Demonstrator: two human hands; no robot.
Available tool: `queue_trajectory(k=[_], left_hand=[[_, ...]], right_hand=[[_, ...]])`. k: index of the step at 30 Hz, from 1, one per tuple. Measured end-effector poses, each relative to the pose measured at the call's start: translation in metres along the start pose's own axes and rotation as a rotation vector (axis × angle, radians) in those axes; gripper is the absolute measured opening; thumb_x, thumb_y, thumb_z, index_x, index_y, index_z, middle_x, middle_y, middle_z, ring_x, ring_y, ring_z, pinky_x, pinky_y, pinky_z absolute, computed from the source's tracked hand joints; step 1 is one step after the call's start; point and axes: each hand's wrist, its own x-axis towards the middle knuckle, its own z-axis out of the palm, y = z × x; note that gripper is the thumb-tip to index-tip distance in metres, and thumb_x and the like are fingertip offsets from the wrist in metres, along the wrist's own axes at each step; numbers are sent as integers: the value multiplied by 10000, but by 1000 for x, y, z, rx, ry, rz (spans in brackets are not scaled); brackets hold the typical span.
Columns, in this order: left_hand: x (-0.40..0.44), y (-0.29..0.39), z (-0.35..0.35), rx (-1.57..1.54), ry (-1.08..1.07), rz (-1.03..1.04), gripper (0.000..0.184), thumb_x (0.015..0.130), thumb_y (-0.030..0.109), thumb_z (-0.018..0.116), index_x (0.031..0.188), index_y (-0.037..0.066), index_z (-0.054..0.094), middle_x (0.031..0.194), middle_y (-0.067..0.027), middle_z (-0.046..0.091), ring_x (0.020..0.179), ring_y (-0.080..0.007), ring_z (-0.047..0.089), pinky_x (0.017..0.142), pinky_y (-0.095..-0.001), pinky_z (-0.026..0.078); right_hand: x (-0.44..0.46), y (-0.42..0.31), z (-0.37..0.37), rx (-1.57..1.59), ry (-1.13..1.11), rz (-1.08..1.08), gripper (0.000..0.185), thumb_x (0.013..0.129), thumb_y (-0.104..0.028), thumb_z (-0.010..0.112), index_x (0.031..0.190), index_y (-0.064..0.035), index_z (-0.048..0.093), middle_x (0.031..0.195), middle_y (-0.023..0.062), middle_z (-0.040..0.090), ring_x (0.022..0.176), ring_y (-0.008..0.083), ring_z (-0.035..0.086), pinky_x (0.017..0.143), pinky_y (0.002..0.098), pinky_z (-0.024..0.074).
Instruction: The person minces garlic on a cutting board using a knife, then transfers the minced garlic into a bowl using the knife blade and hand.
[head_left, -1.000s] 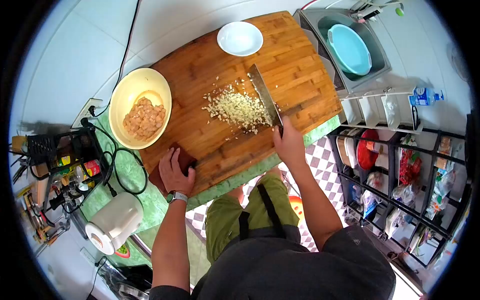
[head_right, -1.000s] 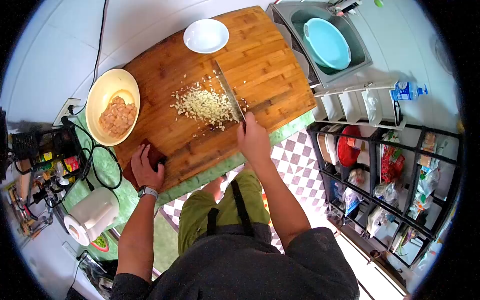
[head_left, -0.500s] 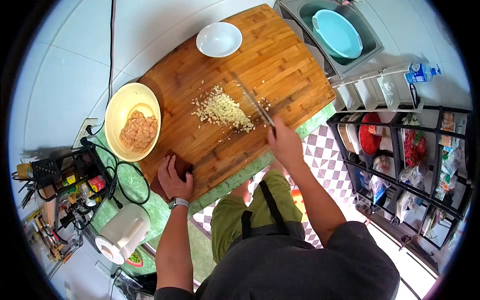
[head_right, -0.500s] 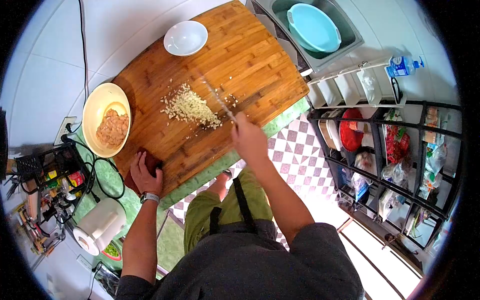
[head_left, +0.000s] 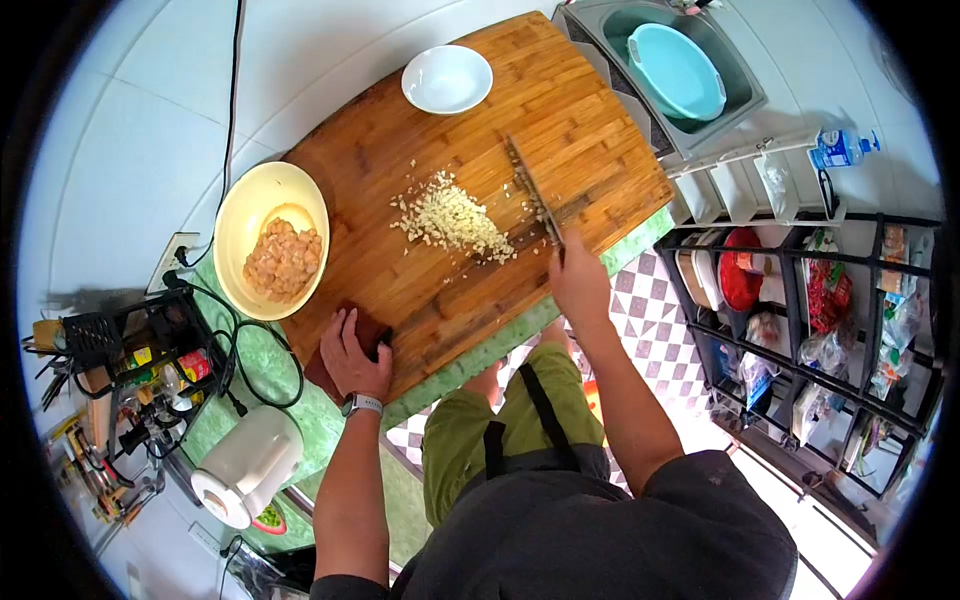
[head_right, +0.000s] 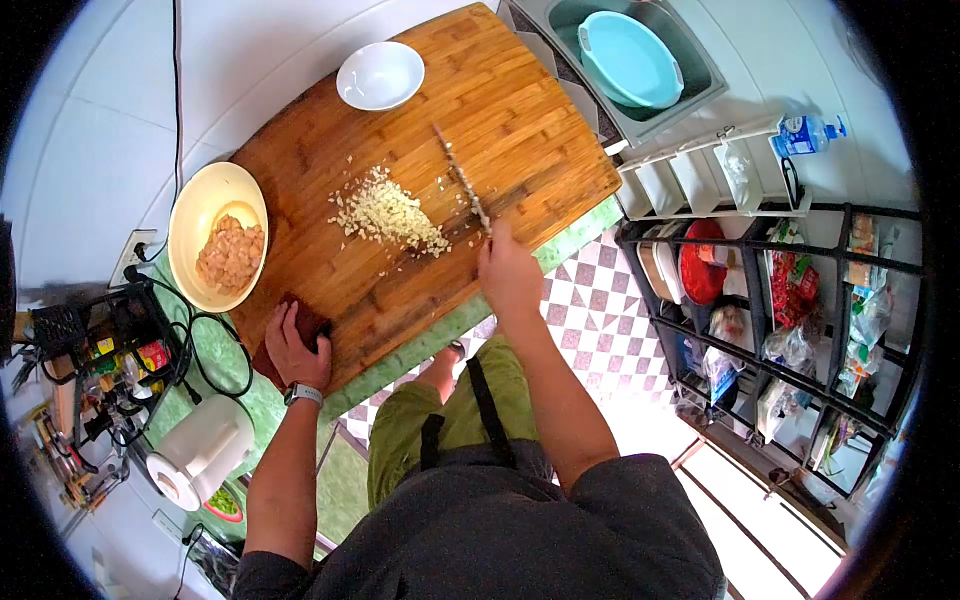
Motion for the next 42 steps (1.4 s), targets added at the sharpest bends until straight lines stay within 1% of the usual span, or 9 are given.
queue_trajectory(k=[5,9,11,15,21,25,32,38,42], left_hand=[[-1,-1,2,6,-6,-23,735,760,212,708,1467,103,542,1504,-159,533,1417,-386,470,1217,-547,331],[2,1,-5,-36,-39,-55,728,771,193,703,1474,106,535,1510,-160,522,1422,-386,460,1223,-534,326],[0,1,-6,-52,-49,-69,722,785,181,690,1484,107,525,1515,-165,514,1420,-389,454,1224,-524,326],[-1,-4,-1,-33,-37,-50,740,769,193,706,1481,110,526,1523,-154,503,1436,-378,438,1235,-527,313],[-3,-8,0,-19,-54,-71,757,759,209,731,1481,119,522,1530,-137,500,1452,-352,436,1242,-541,303],[-4,-8,3,9,-33,-56,765,760,226,749,1482,131,517,1518,-130,514,1455,-330,446,1243,-548,303],[0,-7,0,-24,-49,-70,771,766,186,732,1498,121,501,1525,-153,503,1445,-369,435,1243,-542,300],[-1,-6,0,-21,-20,-62,775,751,174,735,1490,118,509,1531,-160,499,1441,-366,446,1236,-539,315],[-5,-6,1,-1,-33,-68,756,770,231,732,1488,146,510,1527,-117,511,1445,-322,459,1246,-539,314]], right_hand=[[-14,-38,14,129,-154,-104,202,1001,-211,630,1102,-83,510,806,249,680,774,491,668,653,595,504],[-18,-57,0,164,-136,-127,198,1012,-215,627,1069,-70,506,798,257,675,773,494,666,645,588,492],[-17,-52,-8,130,-170,-103,187,1011,-198,627,1059,-64,505,812,267,672,775,502,658,652,588,487],[-13,-28,0,140,-75,-248,173,988,-177,636,1032,-71,506,767,247,662,749,499,660,638,603,485],[-13,-34,-2,176,-191,-208,171,1002,-144,633,1066,-50,505,828,260,678,804,511,663,670,567,504],[-5,-35,8,72,-141,-351,179,1016,-201,611,1029,-60,502,765,249,665,726,491,662,632,591,503],[-5,-34,7,87,-167,-360,178,1022,-206,600,1025,-60,498,760,247,667,718,494,662,631,591,507],[-5,-33,10,97,-201,-385,170,1025,-192,592,1062,-65,485,775,260,667,743,502,659,643,605,500],[-6,-32,8,78,-240,-408,167,1026,-189,590,1072,-69,483,774,260,668,747,506,658,653,612,500]])
